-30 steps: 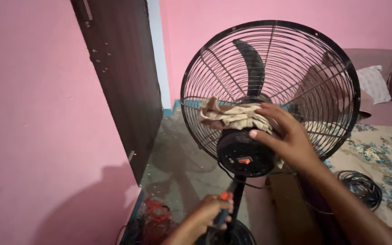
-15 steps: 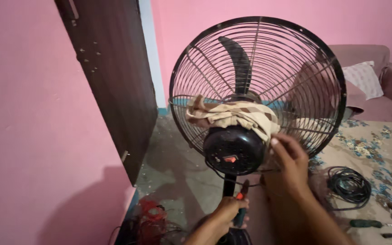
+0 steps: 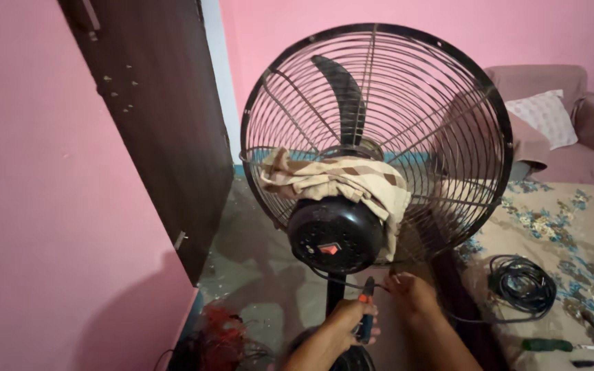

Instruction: The person uses pliers to adjust a wire on the fan's motor housing, then uses a screwdriver to tighten a screw on the fan's front grille. The person works on a standing fan in a room with pink walls.

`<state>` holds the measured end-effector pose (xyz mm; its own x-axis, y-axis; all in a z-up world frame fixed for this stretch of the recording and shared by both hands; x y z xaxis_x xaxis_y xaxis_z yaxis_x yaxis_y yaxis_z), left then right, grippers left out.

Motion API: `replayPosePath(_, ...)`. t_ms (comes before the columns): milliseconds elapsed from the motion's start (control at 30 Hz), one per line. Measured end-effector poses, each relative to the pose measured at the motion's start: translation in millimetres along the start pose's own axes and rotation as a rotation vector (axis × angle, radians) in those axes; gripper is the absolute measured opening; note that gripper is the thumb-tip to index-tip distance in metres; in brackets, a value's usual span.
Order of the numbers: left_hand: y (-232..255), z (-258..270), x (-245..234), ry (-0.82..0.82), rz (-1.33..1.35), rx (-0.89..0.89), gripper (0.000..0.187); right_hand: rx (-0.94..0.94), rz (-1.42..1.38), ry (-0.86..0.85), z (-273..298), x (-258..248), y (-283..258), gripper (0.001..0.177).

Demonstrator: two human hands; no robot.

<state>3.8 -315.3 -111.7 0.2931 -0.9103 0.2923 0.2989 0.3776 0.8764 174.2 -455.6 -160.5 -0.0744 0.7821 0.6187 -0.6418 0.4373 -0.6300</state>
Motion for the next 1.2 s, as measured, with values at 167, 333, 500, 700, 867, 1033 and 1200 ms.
replayPosePath(167, -18, -20, -1, 0.033, -0.01, 0.061, 0.025, 0.009, -0.083, 0.013, -37, -25, 15, 0.023)
replayPosePath(333, -26, -26, 2, 0.053, -0.011, 0.123, 0.025, -0.004, 0.038, -0.086, -31, -8, 19, 0.025)
replayPosePath(500, -20, -21, 1, 0.034, -0.042, 0.12, 0.027, 0.034, 0.029, -0.046, -8, 8, 16, 0.027)
replayPosePath(700, -6, -4, 0, -0.038, -0.098, 0.18, 0.033, -0.001, 0.082, -0.023, 6, 19, 11, 0.026)
replayPosePath(867, 2, 0, 7, -0.028, 0.073, 0.106, 0.034, 0.031, 0.089, 0.017, 7, 25, 9, 0.029)
replayPosePath(1033, 0, -3, 9, -0.057, 0.169, 0.08, 0.031, 0.04, 0.115, 0.019, 16, 31, 7, 0.026)
replayPosePath(1200, -9, -8, 8, -0.091, 0.246, 0.104, 0.028, 0.086, 0.127, 0.053, 21, 34, 7, 0.025)
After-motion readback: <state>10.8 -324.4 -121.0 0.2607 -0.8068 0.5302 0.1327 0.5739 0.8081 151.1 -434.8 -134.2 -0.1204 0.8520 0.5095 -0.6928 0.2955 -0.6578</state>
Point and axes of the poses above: each hand's wrist, its own z-axis away from the middle knuckle, its own x-axis out of the palm, y = z × x, the point moved 2 cm from there along -z, towards the middle knuckle, and after that the axes turned 15 degrees about x, right-handed, at the moved point
